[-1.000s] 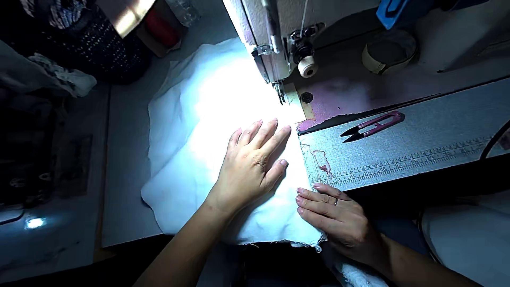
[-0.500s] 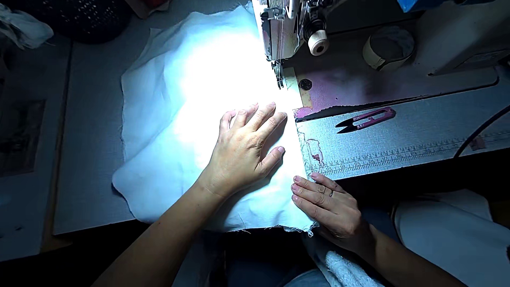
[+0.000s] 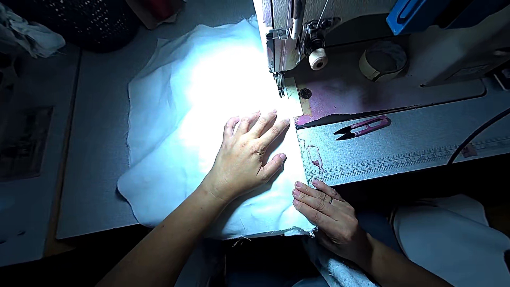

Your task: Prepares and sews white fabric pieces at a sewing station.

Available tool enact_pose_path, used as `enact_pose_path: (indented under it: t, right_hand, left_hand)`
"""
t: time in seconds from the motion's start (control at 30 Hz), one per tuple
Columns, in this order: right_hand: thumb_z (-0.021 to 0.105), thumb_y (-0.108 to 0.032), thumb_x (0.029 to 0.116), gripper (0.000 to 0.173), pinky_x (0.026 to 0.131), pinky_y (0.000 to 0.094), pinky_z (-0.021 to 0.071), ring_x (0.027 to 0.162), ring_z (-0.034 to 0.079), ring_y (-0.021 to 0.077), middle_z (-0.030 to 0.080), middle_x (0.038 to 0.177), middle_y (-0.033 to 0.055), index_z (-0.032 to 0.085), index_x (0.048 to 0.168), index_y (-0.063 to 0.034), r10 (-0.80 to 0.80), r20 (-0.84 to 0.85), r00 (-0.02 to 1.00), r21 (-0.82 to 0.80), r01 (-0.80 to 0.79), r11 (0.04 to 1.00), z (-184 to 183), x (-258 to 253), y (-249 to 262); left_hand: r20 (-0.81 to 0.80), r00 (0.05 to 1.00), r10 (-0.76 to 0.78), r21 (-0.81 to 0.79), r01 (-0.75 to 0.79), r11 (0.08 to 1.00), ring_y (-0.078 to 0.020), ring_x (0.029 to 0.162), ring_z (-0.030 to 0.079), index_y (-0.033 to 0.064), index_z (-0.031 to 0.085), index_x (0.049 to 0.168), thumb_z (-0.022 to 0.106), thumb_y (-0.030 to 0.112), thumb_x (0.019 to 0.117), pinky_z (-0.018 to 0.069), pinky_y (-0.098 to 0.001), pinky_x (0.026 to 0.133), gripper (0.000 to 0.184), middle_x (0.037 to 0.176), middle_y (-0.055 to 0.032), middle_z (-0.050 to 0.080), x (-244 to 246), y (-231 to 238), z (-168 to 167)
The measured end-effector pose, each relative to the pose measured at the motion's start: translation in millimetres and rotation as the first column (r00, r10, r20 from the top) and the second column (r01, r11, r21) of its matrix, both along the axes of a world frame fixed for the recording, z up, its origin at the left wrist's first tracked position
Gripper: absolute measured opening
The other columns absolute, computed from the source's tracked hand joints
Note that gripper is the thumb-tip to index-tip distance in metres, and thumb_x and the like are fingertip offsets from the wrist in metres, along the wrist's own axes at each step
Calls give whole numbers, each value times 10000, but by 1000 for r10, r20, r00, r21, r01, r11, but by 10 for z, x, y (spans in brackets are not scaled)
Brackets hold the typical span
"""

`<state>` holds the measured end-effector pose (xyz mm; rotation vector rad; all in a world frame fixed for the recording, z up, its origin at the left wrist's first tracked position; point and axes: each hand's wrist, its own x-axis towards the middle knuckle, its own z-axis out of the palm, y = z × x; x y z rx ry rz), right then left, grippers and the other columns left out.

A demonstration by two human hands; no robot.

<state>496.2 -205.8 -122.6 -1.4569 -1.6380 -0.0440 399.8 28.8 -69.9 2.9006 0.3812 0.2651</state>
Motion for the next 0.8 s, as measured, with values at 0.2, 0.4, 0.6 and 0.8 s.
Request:
enact_pose_path:
  t: [0.2,0.4,0.6,0.8]
  right_hand:
    - [524,-102,1008,245,1197,381,371,1262,646,229,746,1190,158,732,1099,-10,-44,-92,995,-11,44,999,11,-15,57]
    - [545,-40,955,233,1174,407,420,1214,680,220,768,1133,134,760,1041,-11,-126,-122,985,-78,117,990,163,51,255]
    - [586,-5,893,215,1143,408,466,1162,709,195,784,1068,99,787,967,-23,-194,-148,970,-134,174,975,308,164,513]
    - [598,29,858,202,1156,418,458,1154,711,185,788,1024,87,785,918,-18,-191,-195,962,-133,167,977,339,300,767]
  left_hand:
    - [6,1000,1,-15,-1,1000,-289,1482,393,151,499,1523,335,584,979,203,-622,1187,714,1599,-34,454,54,76,-5]
    - [24,999,-21,-45,22,999,-298,1499,374,150,516,1500,354,596,973,173,-659,1203,709,1588,-36,466,201,307,-23]
    - [41,999,-34,-68,37,997,-281,1501,370,135,530,1481,350,601,972,140,-686,1202,714,1575,-33,477,354,535,-5]
    - [38,998,-43,-55,45,997,-320,1452,421,121,526,1468,355,627,955,156,-699,1179,741,1501,-79,533,506,779,-3]
